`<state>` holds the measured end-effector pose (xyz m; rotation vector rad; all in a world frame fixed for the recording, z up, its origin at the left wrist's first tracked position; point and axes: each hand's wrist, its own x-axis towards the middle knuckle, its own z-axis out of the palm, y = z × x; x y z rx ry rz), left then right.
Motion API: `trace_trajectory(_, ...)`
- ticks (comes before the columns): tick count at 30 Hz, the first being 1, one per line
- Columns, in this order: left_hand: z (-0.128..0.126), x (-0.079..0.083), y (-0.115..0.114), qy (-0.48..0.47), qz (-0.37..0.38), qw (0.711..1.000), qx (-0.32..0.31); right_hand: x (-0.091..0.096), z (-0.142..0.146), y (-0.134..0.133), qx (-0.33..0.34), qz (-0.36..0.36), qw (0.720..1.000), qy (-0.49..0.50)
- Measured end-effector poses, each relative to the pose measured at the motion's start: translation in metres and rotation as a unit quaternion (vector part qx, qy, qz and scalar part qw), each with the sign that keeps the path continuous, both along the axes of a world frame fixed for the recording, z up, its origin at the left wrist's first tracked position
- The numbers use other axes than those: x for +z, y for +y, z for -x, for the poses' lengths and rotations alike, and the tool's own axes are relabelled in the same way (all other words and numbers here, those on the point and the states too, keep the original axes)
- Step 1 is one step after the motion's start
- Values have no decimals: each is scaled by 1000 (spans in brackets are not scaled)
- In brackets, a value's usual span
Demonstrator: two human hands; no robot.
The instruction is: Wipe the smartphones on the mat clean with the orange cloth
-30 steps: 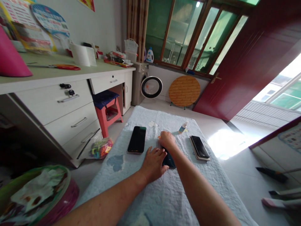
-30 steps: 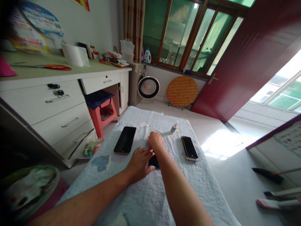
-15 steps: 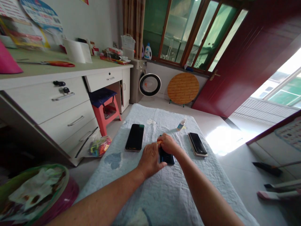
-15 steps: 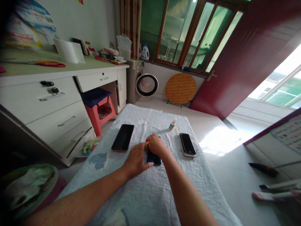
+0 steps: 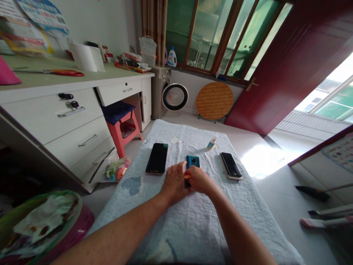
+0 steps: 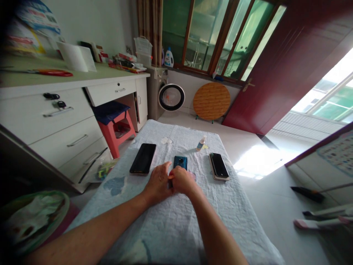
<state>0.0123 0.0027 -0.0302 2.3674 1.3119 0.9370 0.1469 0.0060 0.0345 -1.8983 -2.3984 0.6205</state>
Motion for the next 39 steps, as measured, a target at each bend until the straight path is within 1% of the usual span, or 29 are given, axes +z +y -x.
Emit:
trace_trajectory(3, 2, 6, 1, 26, 34, 999, -26, 7, 2, -6, 4, 18, 1000, 8)
trace_trajectory(6, 4, 9, 3, 47, 59, 995, -62, 12, 3, -9, 16, 16, 999, 27)
trace_trajectory(10, 7, 12, 6, 64, 88, 990, -94, 11, 0, -11, 32, 16, 998, 53)
trace_trajectory(12, 9, 15, 7, 73, 95, 987, -104, 9, -2, -13, 48, 14, 995, 83)
trace_trajectory(14, 11, 18, 6, 83, 98, 985, -116, 7, -6, -16, 50, 13, 992, 113)
trace_trajectory(18, 12, 22, 6, 99, 105, 981, -129, 3, -19, -23, 31, 26, 989, 144)
trace_trajectory(22, 11, 22, 7, 104, 112, 980, -125, 1, -39, -30, 4, 12, 987, 162)
trace_trajectory(25, 11, 23, 6, 100, 110, 981, -123, 2, -53, -34, -35, -4, 989, 144)
trace_trajectory(28, 11, 23, 6, 98, 113, 981, -126, 1, -60, -38, -60, -35, 990, 119)
trace_trajectory(30, 11, 23, 7, 97, 114, 980, -134, -1, -56, -40, -52, -52, 989, 127)
trace_trajectory(34, 11, 20, 10, 95, 117, 977, -151, -7, -33, -44, 18, -65, 984, 164)
trace_trajectory(36, 11, 18, 12, 94, 120, 976, -154, -10, -22, -47, 26, -76, 984, 161)
trace_trajectory(39, 11, 18, 12, 92, 120, 977, -152, -13, -13, -50, 17, -99, 988, 116)
